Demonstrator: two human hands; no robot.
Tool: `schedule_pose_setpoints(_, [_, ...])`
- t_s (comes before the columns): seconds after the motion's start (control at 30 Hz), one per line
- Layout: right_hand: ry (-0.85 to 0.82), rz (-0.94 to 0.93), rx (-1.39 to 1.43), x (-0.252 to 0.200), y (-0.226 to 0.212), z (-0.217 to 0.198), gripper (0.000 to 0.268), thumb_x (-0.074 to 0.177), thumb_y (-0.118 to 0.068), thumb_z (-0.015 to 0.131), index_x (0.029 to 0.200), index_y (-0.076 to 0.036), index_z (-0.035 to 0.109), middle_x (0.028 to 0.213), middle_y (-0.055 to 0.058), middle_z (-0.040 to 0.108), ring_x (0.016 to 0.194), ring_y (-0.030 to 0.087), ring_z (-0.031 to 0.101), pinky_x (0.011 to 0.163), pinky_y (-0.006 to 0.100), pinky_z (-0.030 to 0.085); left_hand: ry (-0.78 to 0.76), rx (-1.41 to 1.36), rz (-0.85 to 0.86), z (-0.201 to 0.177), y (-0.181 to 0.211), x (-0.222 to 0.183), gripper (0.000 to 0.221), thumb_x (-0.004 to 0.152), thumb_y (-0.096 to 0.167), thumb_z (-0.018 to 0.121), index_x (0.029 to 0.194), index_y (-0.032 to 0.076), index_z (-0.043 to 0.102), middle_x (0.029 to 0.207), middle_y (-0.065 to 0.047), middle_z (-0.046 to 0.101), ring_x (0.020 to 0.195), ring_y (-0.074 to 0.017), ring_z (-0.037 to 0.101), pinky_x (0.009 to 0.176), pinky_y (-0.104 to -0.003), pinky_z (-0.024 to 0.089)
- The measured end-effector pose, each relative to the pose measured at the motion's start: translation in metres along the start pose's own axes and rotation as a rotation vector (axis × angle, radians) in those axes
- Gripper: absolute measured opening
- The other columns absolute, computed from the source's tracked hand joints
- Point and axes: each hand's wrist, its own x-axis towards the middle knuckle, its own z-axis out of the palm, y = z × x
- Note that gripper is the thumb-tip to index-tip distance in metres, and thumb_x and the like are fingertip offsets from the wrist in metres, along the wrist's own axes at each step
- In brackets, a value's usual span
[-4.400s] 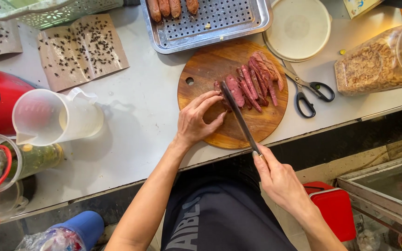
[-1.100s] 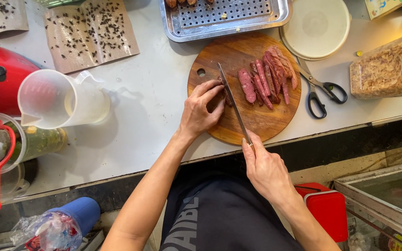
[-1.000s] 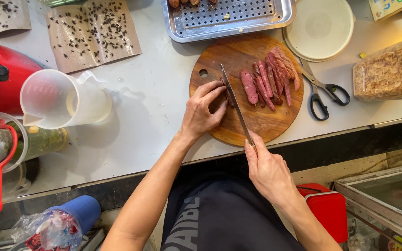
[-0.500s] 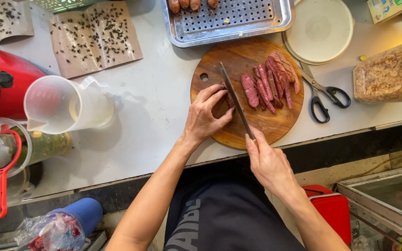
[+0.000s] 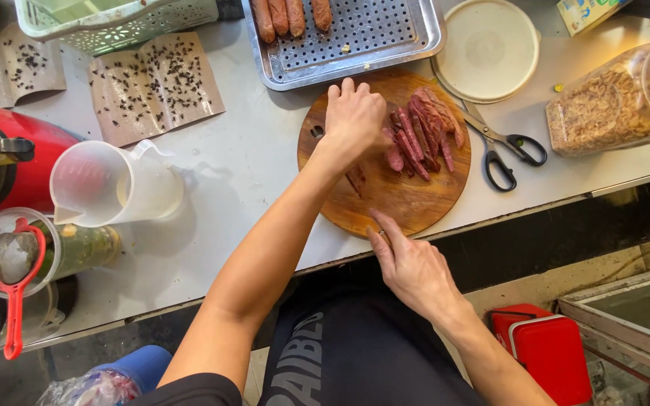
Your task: Slicing cooked and raw sausages on a wooden cutting board using a knife.
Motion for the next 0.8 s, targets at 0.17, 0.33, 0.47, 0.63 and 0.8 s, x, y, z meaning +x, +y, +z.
schedule_pose_setpoints(0.17, [-0.040, -0.055, 0.086, -0.001, 0.004, 0.006, 0.048, 0.102, -0.042, 0.045, 0.143, -0.018, 0.051, 0.072, 0.026, 0.071, 0.075, 0.046, 0.072, 0.072, 0.055, 0.056, -0.115, -0.179, -0.019, -0.004, 0.005, -0.008, 0.044, 0.064, 0.037, 0.088, 0.094, 0.008, 0.072, 0.092, -0.009, 0.069, 0.097, -0.0276, 0.061, 0.087, -0.043, 0.044])
schedule_pose_setpoints(0.33, [-0.087, 0.014, 0.136, -0.002, 0.006, -0.002, 0.054, 0.100, -0.047, 0.044, 0.145, -0.017, 0.051, 0.084, 0.026, 0.074, 0.089, 0.044, 0.072, 0.083, 0.052, 0.055, 0.107, -0.825, 0.132, -0.012, 0.003, -0.033, 0.040, 0.076, 0.014, 0.083, 0.110, 0.004, 0.065, 0.090, -0.007, 0.077, 0.081, -0.0188, 0.076, 0.075, -0.034, 0.062])
schedule_pose_setpoints(0.47, [-0.086, 0.117, 0.170, 0.005, 0.022, -0.008, 0.057, 0.100, -0.051, 0.042, 0.147, -0.019, 0.051, 0.091, 0.026, 0.076, 0.098, 0.041, 0.074, 0.090, 0.048, 0.056, 0.416, -0.894, 0.189, -0.024, -0.002, -0.070, 0.032, 0.085, 0.007, 0.079, 0.115, 0.006, 0.067, 0.097, -0.008, 0.078, 0.084, -0.0159, 0.078, 0.077, -0.029, 0.065])
schedule_pose_setpoints(0.63, [0.134, 0.076, 0.198, 0.015, 0.046, -0.003, 0.055, 0.104, -0.050, 0.042, 0.145, -0.015, 0.052, 0.111, 0.028, 0.072, 0.109, 0.047, 0.066, 0.092, 0.051, 0.053, 0.726, -0.650, 0.194, 0.054, -0.009, -0.093, 0.021, 0.093, 0.002, 0.074, 0.114, 0.001, 0.069, 0.115, -0.014, 0.072, 0.094, -0.0212, 0.076, 0.084, -0.031, 0.065])
schedule_pose_setpoints(0.8, [0.108, 0.076, 0.211, 0.013, 0.035, -0.007, 0.054, 0.102, -0.047, 0.043, 0.145, -0.016, 0.052, 0.107, 0.028, 0.073, 0.105, 0.048, 0.068, 0.088, 0.053, 0.054, 0.600, -0.505, 0.213, 0.069, 0.008, -0.121, 0.030, 0.088, 0.008, 0.074, 0.116, -0.002, 0.069, 0.125, -0.019, 0.068, 0.111, -0.0313, 0.070, 0.095, -0.038, 0.059])
